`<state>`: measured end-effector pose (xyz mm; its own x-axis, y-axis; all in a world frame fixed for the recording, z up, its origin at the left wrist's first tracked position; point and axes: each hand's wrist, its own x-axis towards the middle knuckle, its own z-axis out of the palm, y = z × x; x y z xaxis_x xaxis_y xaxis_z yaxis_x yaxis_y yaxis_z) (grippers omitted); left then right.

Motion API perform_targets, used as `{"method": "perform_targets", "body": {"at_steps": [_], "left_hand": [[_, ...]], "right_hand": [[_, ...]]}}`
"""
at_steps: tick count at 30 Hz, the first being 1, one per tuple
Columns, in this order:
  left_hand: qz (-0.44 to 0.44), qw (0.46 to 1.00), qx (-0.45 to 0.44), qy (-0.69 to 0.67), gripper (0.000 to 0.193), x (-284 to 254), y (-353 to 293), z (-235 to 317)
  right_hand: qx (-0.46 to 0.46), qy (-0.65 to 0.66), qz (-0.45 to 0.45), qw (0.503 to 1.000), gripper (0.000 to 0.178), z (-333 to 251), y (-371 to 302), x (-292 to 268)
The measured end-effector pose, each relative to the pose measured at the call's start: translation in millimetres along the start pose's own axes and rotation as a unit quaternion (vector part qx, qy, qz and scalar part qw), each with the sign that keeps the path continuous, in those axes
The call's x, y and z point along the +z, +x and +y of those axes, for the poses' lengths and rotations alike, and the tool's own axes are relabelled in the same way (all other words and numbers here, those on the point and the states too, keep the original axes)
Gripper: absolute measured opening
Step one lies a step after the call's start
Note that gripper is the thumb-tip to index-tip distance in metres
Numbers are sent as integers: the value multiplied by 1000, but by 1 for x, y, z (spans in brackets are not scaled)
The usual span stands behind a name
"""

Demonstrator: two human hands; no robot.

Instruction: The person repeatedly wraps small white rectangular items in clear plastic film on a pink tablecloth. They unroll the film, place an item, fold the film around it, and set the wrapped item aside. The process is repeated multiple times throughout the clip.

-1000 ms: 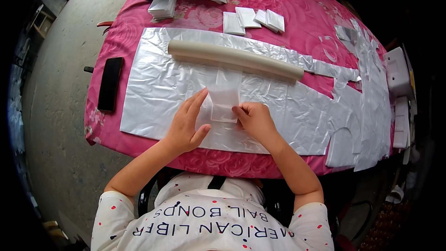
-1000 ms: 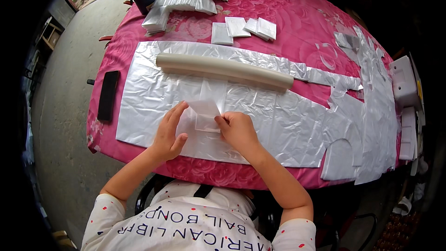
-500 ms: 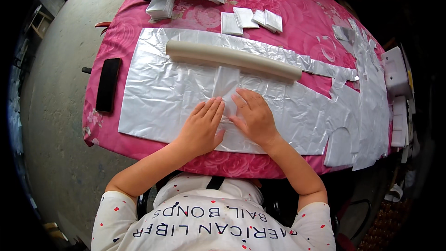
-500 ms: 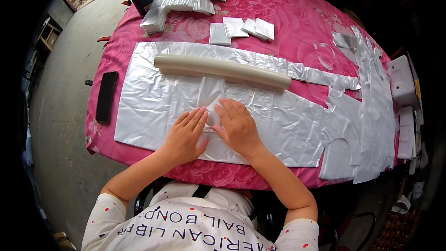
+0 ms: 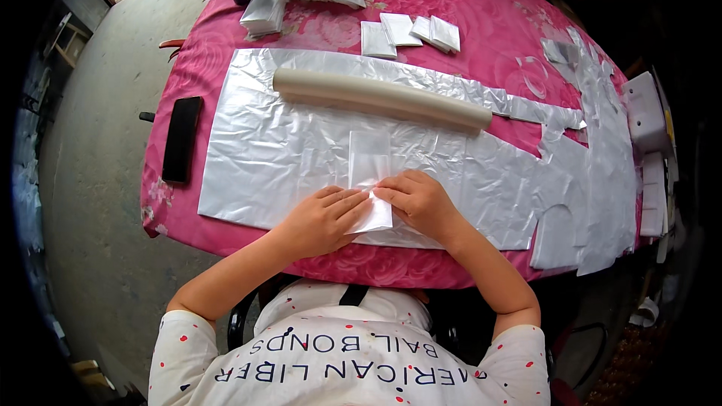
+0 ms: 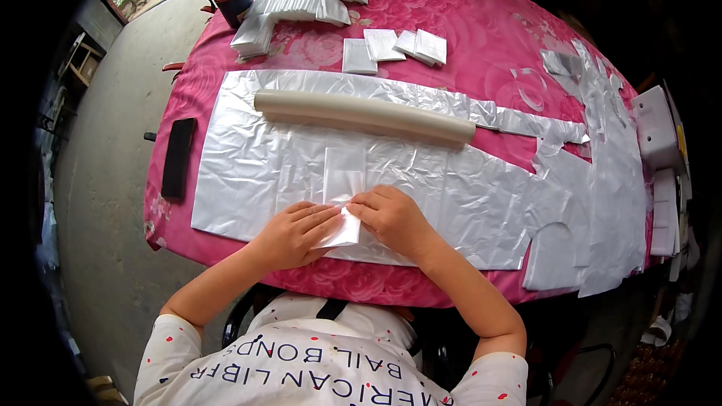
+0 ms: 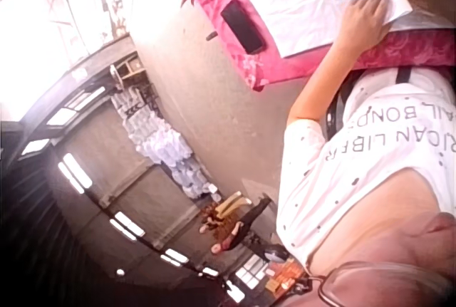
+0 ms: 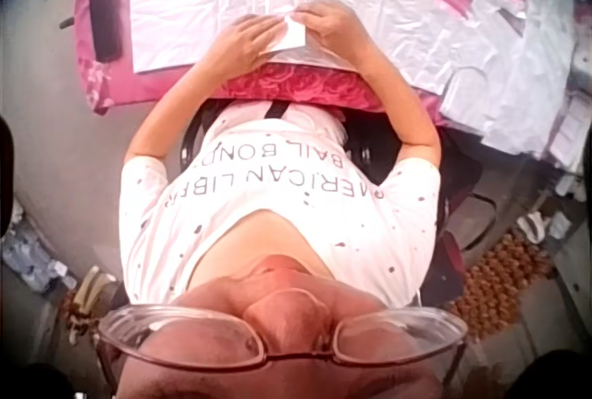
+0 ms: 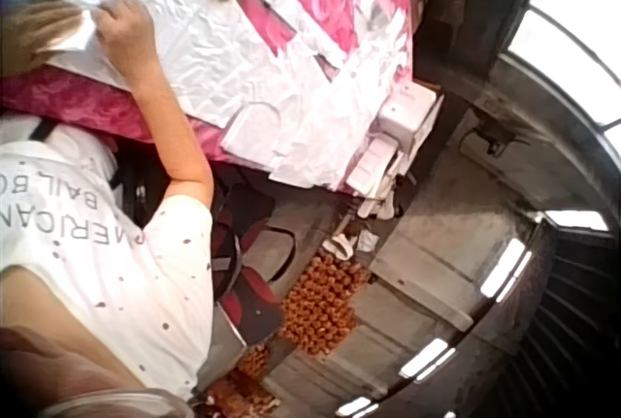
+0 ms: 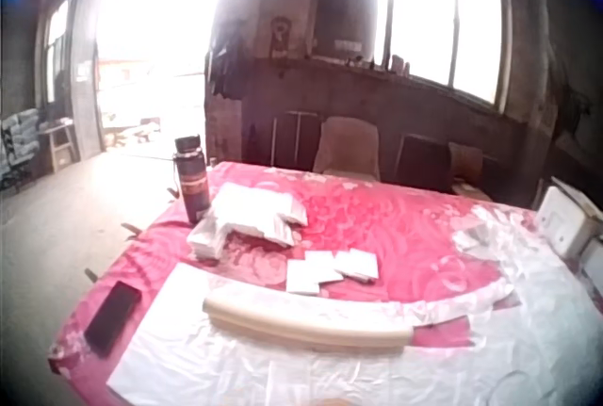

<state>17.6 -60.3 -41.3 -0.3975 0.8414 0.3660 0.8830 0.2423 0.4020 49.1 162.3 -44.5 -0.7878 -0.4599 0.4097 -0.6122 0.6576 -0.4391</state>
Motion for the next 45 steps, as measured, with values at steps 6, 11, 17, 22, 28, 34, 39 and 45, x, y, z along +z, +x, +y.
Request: {"method": "perform_targets", "body": {"at_steps": [6, 11, 17, 22, 28, 34, 39, 45], "left_hand": [[-7, 988, -126, -91, 55, 0, -3, 0], [8, 946, -281, -160, 52, -3, 12, -3], [22, 898, -395, -194, 63, -2, 30, -12], [6, 884, -425, -195, 68, -7, 37, -15], [77, 971, -215, 72, 67, 13, 34, -8], [2, 976, -199, 93, 79, 45, 39, 1], [-19, 982, -174, 76, 99, 51, 35, -4], [-19, 983, -172, 57, 102, 45, 32, -4]], "right_hand": [[73, 82, 5, 994, 22, -12, -7, -3], [276, 179, -5, 944, 12, -20, 2, -8], [452, 231, -5, 862, 23, -14, 16, -2], [509, 236, -68, 825, 25, -11, 32, -9], [522, 228, -101, 815, 26, -5, 37, -11], [515, 222, -97, 822, 24, -2, 35, -9], [486, 159, -77, 856, 20, -4, 29, -2], [414, -84, -135, 896, 24, -31, 21, -21]]}}
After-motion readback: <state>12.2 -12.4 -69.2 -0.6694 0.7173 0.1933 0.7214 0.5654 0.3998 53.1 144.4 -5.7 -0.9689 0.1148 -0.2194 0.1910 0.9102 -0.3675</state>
